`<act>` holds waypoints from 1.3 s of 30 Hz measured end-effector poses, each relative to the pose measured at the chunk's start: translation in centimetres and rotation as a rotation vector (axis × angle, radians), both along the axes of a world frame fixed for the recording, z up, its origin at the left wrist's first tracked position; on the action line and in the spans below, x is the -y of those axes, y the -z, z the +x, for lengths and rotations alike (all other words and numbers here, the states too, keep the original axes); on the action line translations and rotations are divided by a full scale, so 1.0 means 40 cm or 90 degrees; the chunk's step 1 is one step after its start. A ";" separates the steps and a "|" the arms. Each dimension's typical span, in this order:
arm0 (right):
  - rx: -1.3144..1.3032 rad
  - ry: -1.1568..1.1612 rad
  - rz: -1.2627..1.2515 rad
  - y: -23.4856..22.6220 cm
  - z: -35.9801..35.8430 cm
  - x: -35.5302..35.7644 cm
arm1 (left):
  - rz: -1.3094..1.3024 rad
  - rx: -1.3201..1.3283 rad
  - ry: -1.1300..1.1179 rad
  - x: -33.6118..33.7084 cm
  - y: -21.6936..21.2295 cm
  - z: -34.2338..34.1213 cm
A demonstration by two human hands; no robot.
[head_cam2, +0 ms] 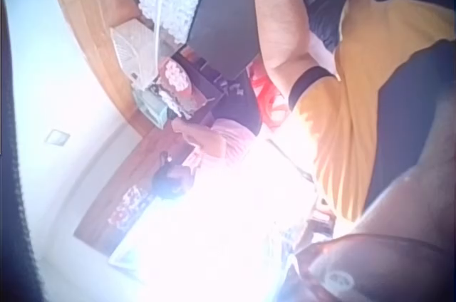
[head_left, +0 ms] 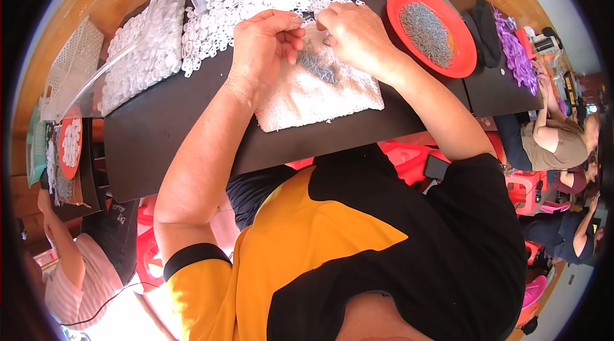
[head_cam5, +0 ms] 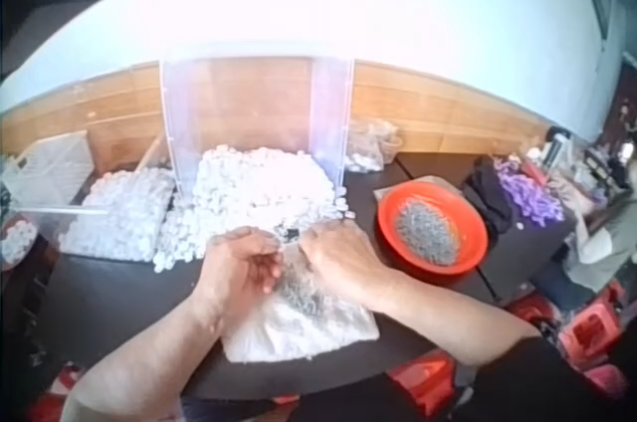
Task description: Manually assembling small plastic and metal components at a workbench.
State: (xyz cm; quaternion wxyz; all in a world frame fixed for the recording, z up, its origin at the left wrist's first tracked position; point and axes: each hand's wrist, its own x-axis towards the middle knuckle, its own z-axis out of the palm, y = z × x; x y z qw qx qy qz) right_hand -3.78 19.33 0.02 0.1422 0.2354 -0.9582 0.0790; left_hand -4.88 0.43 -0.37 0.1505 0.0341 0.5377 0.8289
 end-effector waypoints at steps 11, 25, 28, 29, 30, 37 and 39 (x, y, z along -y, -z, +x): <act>-0.211 -0.087 0.019 0.033 0.008 -0.026 | -0.001 -0.002 0.043 -0.001 -0.001 0.000; 0.092 -0.124 -0.465 -0.015 0.000 -0.003 | -0.058 -0.010 0.069 -0.012 -0.013 0.018; 0.138 -0.137 -0.424 -0.021 -0.010 0.005 | -0.062 -0.010 0.042 -0.008 -0.010 0.019; 0.135 -0.147 -0.429 -0.018 -0.012 0.011 | -0.070 -0.005 0.027 -0.006 -0.009 0.018; 0.127 -0.158 -0.434 -0.019 -0.020 0.013 | -0.070 -0.005 0.028 -0.004 -0.010 0.014; -0.075 -0.023 -0.111 -0.034 -0.032 -0.031 | -0.056 -0.018 0.018 0.000 -0.013 0.008; 0.000 0.021 -0.008 -0.022 -0.012 -0.021 | -0.059 -0.009 0.019 -0.001 -0.007 0.005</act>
